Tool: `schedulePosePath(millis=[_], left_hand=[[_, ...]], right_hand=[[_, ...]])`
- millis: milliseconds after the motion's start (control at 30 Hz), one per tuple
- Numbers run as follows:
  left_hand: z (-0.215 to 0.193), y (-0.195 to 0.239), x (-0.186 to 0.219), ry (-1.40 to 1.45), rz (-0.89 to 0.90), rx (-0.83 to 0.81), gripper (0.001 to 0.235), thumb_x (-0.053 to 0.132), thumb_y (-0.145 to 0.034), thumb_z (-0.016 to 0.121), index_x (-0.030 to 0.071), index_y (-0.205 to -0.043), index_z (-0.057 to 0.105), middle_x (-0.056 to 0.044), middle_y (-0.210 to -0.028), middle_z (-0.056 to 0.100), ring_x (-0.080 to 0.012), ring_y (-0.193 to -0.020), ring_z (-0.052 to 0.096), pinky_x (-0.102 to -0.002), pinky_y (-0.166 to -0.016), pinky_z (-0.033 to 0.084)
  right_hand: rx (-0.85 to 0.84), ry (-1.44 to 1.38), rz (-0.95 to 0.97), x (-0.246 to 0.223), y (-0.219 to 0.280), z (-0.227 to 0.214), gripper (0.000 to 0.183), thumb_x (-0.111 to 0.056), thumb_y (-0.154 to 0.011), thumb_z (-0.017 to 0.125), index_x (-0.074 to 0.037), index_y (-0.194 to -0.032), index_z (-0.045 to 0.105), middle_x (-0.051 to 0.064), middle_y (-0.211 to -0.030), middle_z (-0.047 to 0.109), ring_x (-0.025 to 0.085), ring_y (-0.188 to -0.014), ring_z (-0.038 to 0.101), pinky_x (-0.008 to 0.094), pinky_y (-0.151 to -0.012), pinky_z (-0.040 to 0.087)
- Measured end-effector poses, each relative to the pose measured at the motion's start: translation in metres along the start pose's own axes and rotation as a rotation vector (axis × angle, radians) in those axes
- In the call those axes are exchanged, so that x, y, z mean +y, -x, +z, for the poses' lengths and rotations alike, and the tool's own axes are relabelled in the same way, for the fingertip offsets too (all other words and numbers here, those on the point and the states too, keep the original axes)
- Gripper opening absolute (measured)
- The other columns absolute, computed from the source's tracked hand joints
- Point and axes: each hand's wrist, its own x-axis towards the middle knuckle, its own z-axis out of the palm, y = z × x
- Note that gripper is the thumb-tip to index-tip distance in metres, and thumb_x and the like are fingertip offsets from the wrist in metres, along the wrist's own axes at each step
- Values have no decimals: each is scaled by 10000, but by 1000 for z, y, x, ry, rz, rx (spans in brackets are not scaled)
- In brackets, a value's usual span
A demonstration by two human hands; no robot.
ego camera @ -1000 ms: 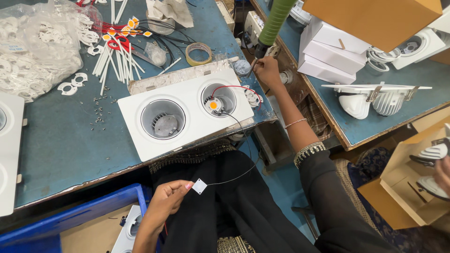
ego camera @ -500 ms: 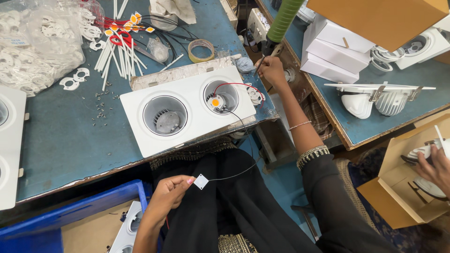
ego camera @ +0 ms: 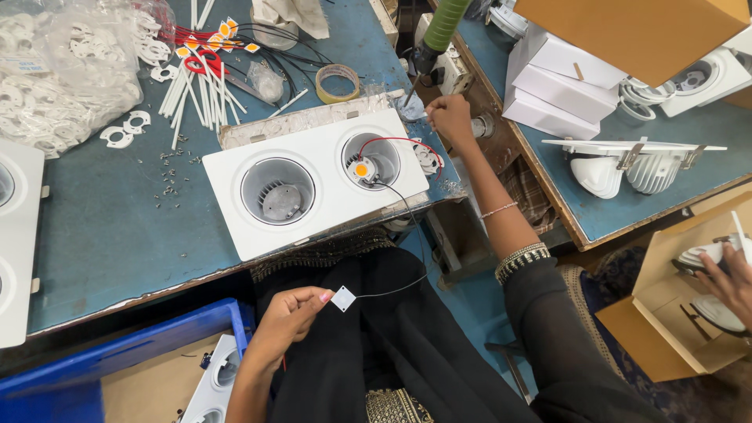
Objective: The person assembles a recessed light fixture by positioning components within the housing and using a soldering tool to connect the internal wiring.
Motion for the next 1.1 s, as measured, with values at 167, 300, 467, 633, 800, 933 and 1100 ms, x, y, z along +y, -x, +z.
schedulePosePath(millis=[167,300,467,633,800,933,1100], left_hand=[[2,-2,1,-2,-19,-12,317,257,-958,677,-31,-1053,768,120,-540,338,6,-434,219,-231,-399,126],[9,-5,12,-40,7,-31,321,250,-940,686,-9,-1102,782,118,-563,391,3,-449,244,-231,-412,146],[27,-16,28,-127,39,-76,304,227,-907,716,27,-1126,785,125,-587,453,3,-452,239,-235,-416,146],[39,-23,34,-123,59,-136,313,250,-924,712,24,-1126,789,125,-568,411,4,-445,234,-233,-414,147],[52,-26,46,-145,60,-167,318,272,-926,712,23,-1107,792,125,-548,402,5,-438,243,-229,-414,152],[64,-31,54,-195,89,-185,314,282,-923,721,28,-1091,796,125,-557,414,3,-448,269,-223,-420,173],[72,-35,57,-238,100,-225,311,287,-927,719,27,-1080,799,136,-576,414,9,-471,283,-215,-430,188]], right_hand=[[50,-208,153,-3,13,11,144,-7,-878,624,65,-842,745,104,-691,709,123,-555,655,266,-513,543],[45,-329,239,8,11,15,158,13,-860,598,92,-840,733,130,-724,712,160,-578,664,282,-550,573],[-75,-698,352,43,-5,9,179,7,-889,612,149,-961,694,162,-808,707,201,-683,681,308,-660,598],[-80,-750,393,53,-15,-6,195,-32,-920,632,124,-1023,687,154,-855,723,194,-735,700,301,-704,617],[-65,-657,321,44,-6,-8,153,-41,-929,646,90,-992,694,127,-821,724,172,-699,687,285,-669,605],[48,-157,-17,24,5,-2,134,-30,-930,611,36,-927,728,118,-782,720,166,-681,686,294,-626,574],[60,354,-526,8,3,-5,146,49,-866,628,7,-925,754,218,-798,682,331,-743,670,384,-696,548]])
